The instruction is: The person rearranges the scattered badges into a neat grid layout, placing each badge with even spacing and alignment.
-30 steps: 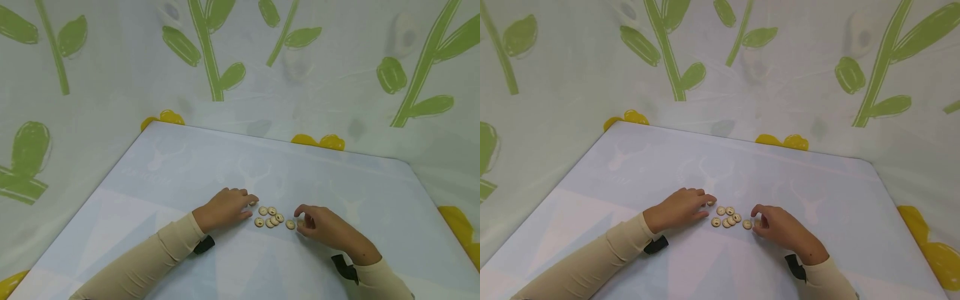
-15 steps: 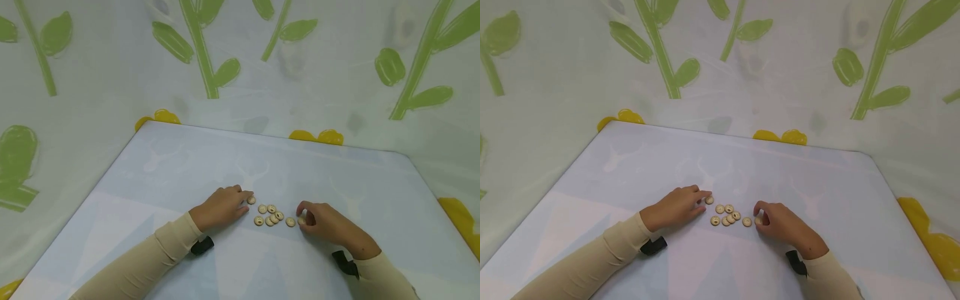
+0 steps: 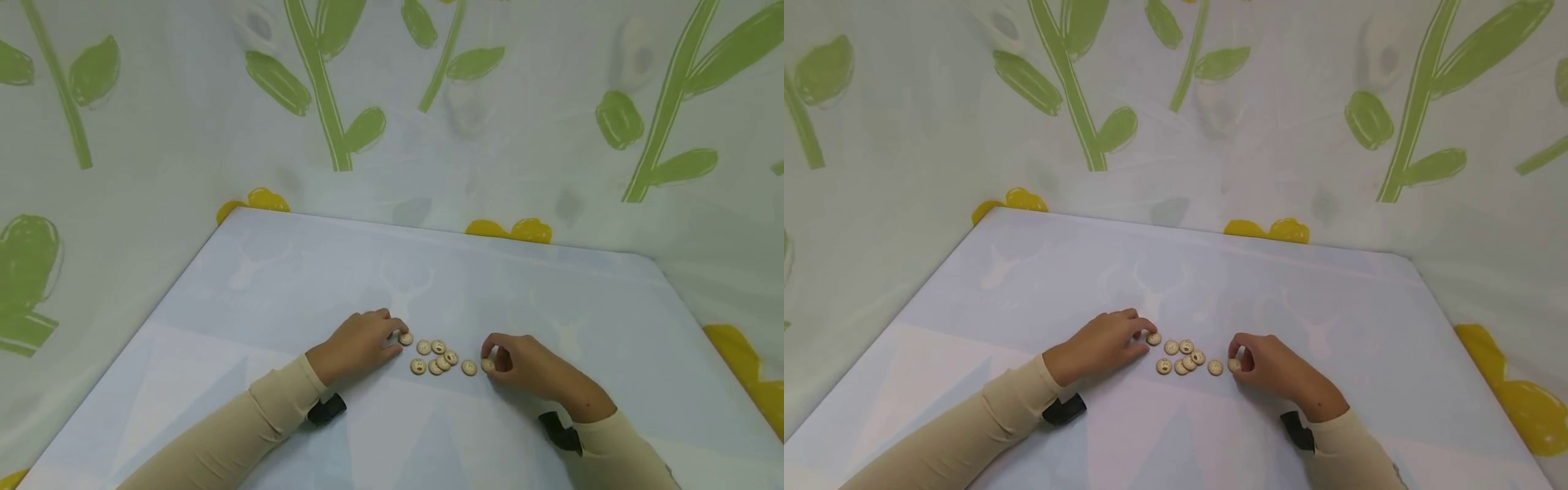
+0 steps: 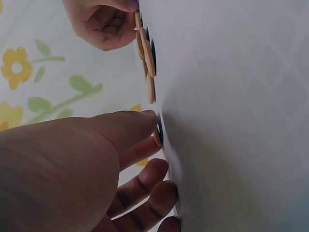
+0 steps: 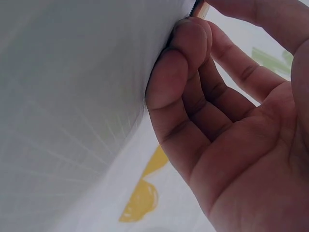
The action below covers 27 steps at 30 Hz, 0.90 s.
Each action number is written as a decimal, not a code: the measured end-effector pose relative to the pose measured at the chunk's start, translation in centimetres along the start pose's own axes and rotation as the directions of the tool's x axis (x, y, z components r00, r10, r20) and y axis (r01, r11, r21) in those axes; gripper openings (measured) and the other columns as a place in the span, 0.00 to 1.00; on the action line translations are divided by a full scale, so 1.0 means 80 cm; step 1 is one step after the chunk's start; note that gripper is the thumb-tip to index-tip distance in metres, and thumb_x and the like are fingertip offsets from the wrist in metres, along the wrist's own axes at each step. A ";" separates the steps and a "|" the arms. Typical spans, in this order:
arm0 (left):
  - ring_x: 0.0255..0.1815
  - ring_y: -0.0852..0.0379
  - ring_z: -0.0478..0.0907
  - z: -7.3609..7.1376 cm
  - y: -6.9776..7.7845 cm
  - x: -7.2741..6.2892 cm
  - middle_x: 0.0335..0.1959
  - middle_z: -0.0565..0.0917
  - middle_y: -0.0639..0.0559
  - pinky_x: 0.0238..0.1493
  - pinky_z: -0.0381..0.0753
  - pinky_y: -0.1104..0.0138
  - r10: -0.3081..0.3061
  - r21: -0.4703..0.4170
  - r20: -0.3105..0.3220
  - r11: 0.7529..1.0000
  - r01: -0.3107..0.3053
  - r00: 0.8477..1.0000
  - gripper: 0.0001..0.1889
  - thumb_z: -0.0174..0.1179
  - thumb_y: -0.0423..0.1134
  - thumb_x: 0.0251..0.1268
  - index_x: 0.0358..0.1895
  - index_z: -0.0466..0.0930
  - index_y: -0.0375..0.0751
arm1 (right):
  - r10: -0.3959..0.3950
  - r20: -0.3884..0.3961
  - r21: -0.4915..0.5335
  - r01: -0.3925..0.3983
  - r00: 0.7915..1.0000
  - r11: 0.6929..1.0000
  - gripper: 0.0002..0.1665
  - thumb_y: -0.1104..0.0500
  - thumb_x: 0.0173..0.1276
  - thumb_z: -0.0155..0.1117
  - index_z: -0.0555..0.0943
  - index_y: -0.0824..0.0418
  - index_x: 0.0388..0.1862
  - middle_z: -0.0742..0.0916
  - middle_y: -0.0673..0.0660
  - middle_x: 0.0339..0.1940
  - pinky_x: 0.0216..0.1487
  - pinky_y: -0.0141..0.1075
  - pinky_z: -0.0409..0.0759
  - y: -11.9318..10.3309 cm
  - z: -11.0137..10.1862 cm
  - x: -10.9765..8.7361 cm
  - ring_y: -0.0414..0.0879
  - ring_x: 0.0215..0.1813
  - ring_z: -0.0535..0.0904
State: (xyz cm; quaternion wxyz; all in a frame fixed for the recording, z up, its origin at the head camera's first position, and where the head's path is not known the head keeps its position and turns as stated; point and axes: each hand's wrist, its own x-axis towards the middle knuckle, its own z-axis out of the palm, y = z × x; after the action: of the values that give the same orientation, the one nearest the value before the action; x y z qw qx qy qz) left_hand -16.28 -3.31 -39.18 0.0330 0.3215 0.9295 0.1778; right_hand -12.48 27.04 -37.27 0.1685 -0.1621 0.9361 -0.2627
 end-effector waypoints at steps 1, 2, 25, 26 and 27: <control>0.31 0.61 0.73 0.001 0.000 0.000 0.38 0.81 0.55 0.36 0.73 0.63 0.004 0.000 -0.005 1.000 -0.004 1.000 0.14 0.67 0.45 0.66 0.53 0.85 0.50 | -0.001 0.000 0.003 0.001 1.000 1.000 0.12 0.62 0.63 0.71 0.79 0.57 0.43 0.79 0.48 0.24 0.29 0.31 0.73 0.000 0.000 0.000 0.40 0.28 0.73; 0.32 0.61 0.74 0.001 -0.001 -0.001 0.38 0.81 0.55 0.36 0.74 0.62 0.006 -0.002 -0.012 1.000 -0.006 1.000 0.14 0.67 0.46 0.66 0.52 0.85 0.50 | -0.002 -0.003 0.002 0.002 1.000 1.000 0.12 0.63 0.63 0.71 0.79 0.58 0.43 0.79 0.48 0.24 0.29 0.31 0.73 0.000 0.000 0.000 0.39 0.28 0.73; 0.35 0.61 0.76 0.009 -0.003 0.001 0.36 0.79 0.56 0.39 0.71 0.60 -0.003 -0.013 -0.012 1.000 0.003 1.000 0.14 0.67 0.49 0.65 0.51 0.83 0.53 | -0.009 -0.034 -0.044 0.007 0.999 0.999 0.07 0.58 0.67 0.68 0.79 0.55 0.41 0.78 0.47 0.22 0.26 0.32 0.73 -0.008 -0.003 0.011 0.39 0.25 0.72; 0.35 0.61 0.75 0.009 -0.004 0.000 0.36 0.79 0.57 0.38 0.71 0.60 -0.009 -0.023 -0.008 1.000 0.009 1.000 0.14 0.67 0.49 0.65 0.51 0.83 0.53 | -0.011 -0.041 -0.048 0.009 0.999 0.999 0.07 0.58 0.67 0.68 0.79 0.55 0.41 0.79 0.47 0.22 0.26 0.32 0.73 -0.010 -0.002 0.013 0.39 0.25 0.72; 0.35 0.61 0.76 0.010 -0.004 -0.001 0.36 0.79 0.56 0.38 0.71 0.60 -0.011 -0.031 -0.006 0.999 0.011 1.000 0.14 0.67 0.49 0.66 0.51 0.82 0.53 | -0.013 -0.052 -0.054 0.011 0.999 0.998 0.07 0.59 0.67 0.68 0.79 0.55 0.41 0.79 0.47 0.22 0.26 0.32 0.73 -0.012 -0.001 0.015 0.39 0.24 0.72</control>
State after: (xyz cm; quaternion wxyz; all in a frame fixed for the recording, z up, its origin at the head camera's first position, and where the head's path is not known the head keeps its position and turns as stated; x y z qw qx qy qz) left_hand -16.26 -3.32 -40.03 0.0358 0.3152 0.9285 0.1928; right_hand -13.40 25.84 -36.94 0.1381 -0.1652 0.9459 -0.2425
